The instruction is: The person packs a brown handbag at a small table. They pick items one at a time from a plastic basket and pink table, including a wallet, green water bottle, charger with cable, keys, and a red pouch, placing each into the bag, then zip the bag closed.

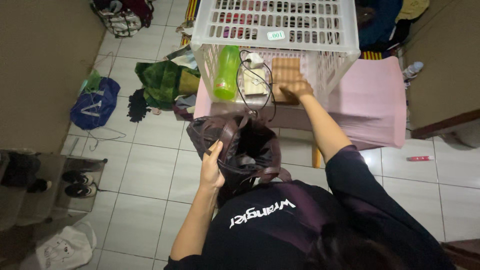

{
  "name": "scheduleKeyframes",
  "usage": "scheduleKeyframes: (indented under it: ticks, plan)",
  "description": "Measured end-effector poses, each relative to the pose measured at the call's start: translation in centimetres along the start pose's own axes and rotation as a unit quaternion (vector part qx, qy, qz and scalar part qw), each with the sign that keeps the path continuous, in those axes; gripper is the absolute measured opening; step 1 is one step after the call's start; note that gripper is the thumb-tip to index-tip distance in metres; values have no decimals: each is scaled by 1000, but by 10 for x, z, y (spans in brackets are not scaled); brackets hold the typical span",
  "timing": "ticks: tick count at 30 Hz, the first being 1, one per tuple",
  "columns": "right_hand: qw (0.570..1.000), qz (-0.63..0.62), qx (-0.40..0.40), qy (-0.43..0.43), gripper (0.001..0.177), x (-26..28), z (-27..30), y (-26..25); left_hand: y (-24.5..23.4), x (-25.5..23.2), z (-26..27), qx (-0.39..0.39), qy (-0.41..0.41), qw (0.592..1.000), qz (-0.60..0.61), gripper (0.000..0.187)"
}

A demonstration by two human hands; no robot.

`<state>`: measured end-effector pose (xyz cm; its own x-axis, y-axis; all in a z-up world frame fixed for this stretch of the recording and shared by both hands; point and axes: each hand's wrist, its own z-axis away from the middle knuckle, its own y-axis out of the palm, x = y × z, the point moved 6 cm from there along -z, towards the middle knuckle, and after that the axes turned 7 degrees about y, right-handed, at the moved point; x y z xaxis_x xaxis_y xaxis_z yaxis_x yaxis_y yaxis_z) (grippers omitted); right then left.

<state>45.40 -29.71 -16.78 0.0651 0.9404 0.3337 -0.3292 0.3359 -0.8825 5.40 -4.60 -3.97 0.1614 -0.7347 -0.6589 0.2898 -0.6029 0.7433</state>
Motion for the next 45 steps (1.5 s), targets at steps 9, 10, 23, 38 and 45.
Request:
scheduleKeyframes:
  ticks: [9,10,23,38,45]
  plan:
    - [933,-343,107,14,44,-5,-7,5,-3,4,4,-20,-21,1000,13,35]
    - [910,-398,118,1,36,-6,-5,4,-4,3,5,-19,-16,1000,1,36]
    - [684,-719,123,-31,47,-32,77,-25,-8,-11,-3,-3,-5,1000,-2,35]
    - [827,-380,217,-354,51,39,269,205,-22,-17,-4,11,53,997,-54,38]
    - [862,-215,253,-383,33,74,270,245,-30,-15,8,32,5,995,-89,39]
